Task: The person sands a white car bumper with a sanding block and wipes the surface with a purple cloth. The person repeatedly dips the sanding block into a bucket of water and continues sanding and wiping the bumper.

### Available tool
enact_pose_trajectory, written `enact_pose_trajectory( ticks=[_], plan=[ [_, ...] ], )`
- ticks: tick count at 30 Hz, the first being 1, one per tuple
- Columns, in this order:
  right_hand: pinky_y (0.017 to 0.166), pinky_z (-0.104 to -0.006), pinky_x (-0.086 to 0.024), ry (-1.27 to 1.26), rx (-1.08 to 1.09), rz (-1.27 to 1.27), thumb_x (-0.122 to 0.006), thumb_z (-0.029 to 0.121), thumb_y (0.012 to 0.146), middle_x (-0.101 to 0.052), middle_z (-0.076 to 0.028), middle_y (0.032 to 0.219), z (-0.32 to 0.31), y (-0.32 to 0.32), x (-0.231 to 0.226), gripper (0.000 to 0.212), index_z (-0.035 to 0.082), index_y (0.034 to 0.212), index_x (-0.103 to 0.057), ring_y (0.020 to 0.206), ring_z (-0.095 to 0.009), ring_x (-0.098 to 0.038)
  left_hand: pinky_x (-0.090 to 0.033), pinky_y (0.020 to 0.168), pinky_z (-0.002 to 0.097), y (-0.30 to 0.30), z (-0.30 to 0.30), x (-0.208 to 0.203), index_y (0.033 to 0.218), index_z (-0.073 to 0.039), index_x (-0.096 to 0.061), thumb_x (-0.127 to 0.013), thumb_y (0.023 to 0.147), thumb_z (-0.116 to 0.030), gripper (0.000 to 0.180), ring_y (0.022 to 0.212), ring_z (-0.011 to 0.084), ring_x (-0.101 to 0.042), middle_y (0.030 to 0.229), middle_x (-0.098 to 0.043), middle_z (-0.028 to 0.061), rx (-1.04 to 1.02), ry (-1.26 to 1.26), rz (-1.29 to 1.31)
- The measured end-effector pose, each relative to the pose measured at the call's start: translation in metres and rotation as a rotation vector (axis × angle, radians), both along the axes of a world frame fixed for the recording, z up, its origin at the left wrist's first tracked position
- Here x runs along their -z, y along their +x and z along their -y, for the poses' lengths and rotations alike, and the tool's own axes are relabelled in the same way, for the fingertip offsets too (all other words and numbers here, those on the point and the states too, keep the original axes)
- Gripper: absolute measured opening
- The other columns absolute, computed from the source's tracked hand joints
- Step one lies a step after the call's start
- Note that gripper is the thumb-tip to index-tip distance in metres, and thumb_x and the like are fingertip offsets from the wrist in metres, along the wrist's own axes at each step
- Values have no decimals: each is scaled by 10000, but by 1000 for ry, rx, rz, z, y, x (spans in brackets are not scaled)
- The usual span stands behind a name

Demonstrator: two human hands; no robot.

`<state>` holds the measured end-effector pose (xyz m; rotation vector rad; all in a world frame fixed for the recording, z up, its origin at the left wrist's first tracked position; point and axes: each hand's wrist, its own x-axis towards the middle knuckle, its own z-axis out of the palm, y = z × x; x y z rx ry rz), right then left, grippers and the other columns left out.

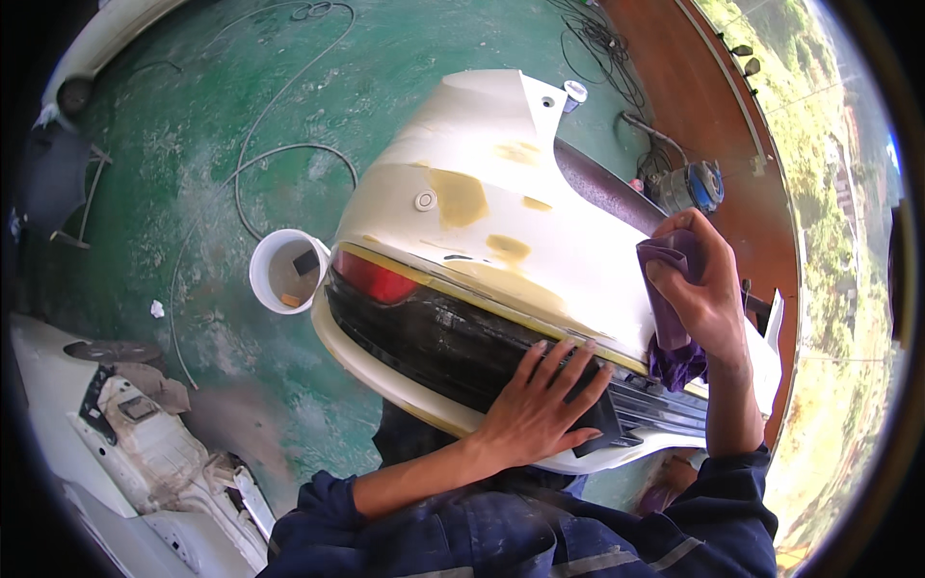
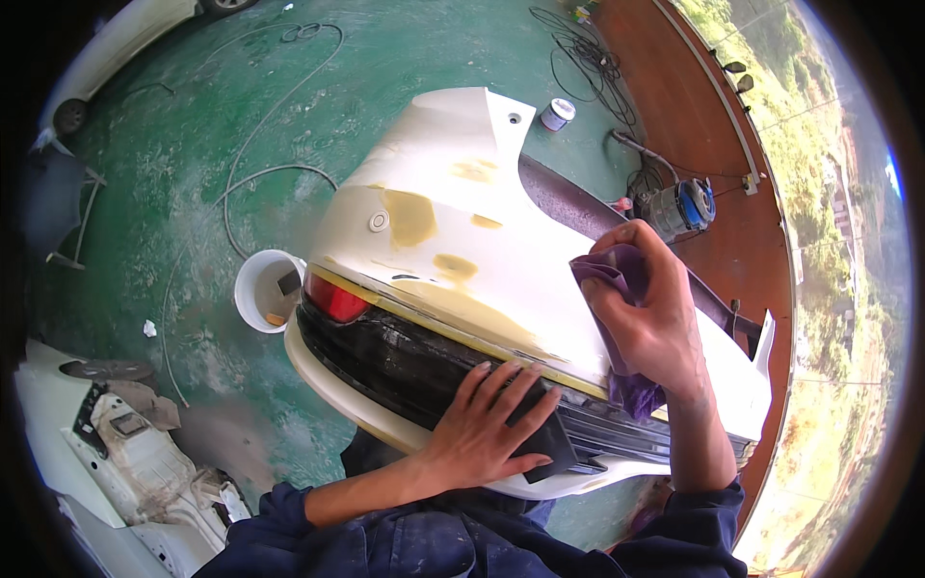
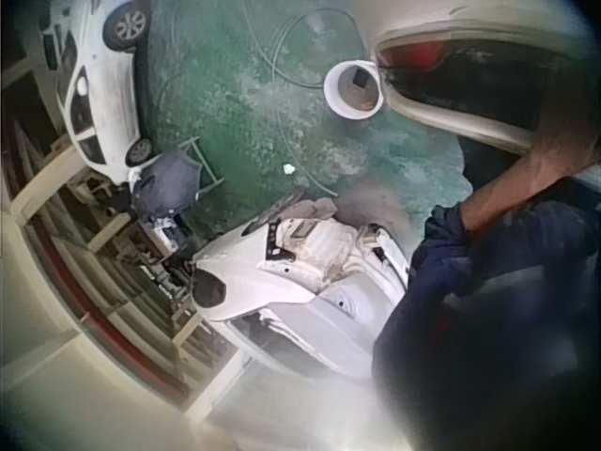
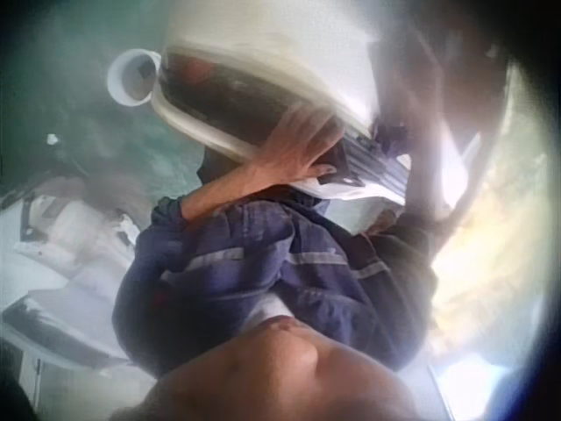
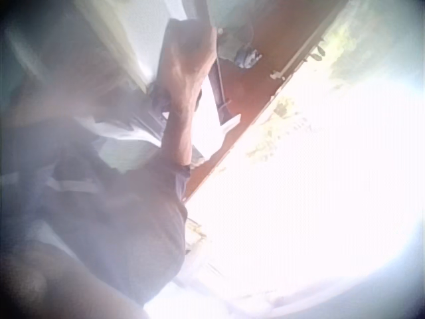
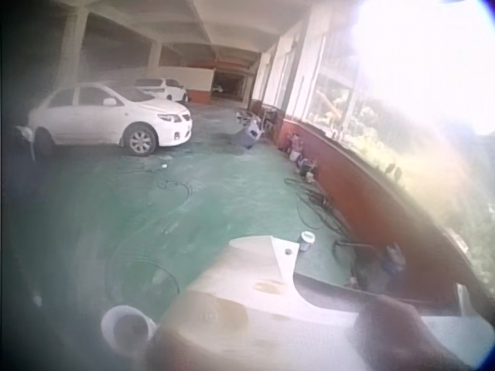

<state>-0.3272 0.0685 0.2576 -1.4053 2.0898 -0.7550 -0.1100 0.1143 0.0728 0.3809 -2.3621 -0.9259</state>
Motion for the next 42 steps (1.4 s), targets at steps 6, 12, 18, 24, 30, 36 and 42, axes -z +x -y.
enact_pose_trajectory(
  ticks=[6, 12, 18, 24, 30, 36, 42],
  plan=[
    [885, -242, -491, -512, 384, 59, -719, 46, 1004, -647, -47, 1107, -108, -18, 15, 215, 14, 1191, -617, 972, -77, -597, -298, 1318, 591, -112, 1, -19, 1637, -46, -439, -690, 1007, -632, 897, 1549, 465, -398, 1648, -435, 261, 143, -45, -125],
    [1052, -352, -570, -1166, 821, -106, -680, 161, 1132, -709, -88, 1152, -200, -47, 25, 276, 11, 1358, -628, 1077, -169, -692, -279, 1336, 565, -71, 39, -19, 1694, 25, -372, -497, 1116, -646, 894, 1633, 412, -374, 1732, -419, 261, 117, -63, 53],
    [967, -360, -548, -1092, 607, 337, -618, 108, 1119, -611, -144, 1148, -209, -34, 24, 245, 0, 1327, -550, 1041, -219, -605, -269, 1345, 548, 24, 92, 3, 1727, -86, -406, -392, 1161, -585, 754, 1648, 387, -357, 1780, -403, 142, -36, -237, 404],
    [842, -346, -518, -750, 352, 577, -692, 166, 911, -582, -127, 1051, -219, -33, 25, 413, -24, 1250, -552, 885, -211, -580, -278, 1337, 574, 66, 141, 28, 1711, 4, -377, -415, 1175, -500, 736, 1624, 438, -369, 1755, -398, 238, -238, -145, 402],
    [719, -423, -567, -23, 134, -358, -953, 416, 801, -610, -164, 1138, -190, 29, 41, 897, -14, 1456, -516, 943, -317, -696, -208, 1361, 569, 22, 90, 4, 1704, 95, -310, -378, 1173, -566, 850, 1646, 473, -317, 1760, -347, 308, -227, -213, 399],
    [778, -491, -610, 104, 154, -477, -997, 231, 695, -541, -227, 1409, -190, 42, 59, 1067, 4, 1583, -451, 1093, -433, -715, -281, 1342, 567, -26, -1, -38, 1701, 69, -360, -613, 1105, -509, 868, 1642, 454, -359, 1765, -364, 285, 93, -89, 103],
    [839, -475, -606, 186, 137, -123, -901, 98, 691, -653, -210, 1283, -244, -16, 7, 939, 25, 1544, -516, 1089, -401, -737, -343, 1320, 551, -25, 5, -36, 1657, 43, -459, -739, 1045, -368, 789, 1610, 459, -407, 1726, -429, 273, 48, -102, 69]
  ],
)
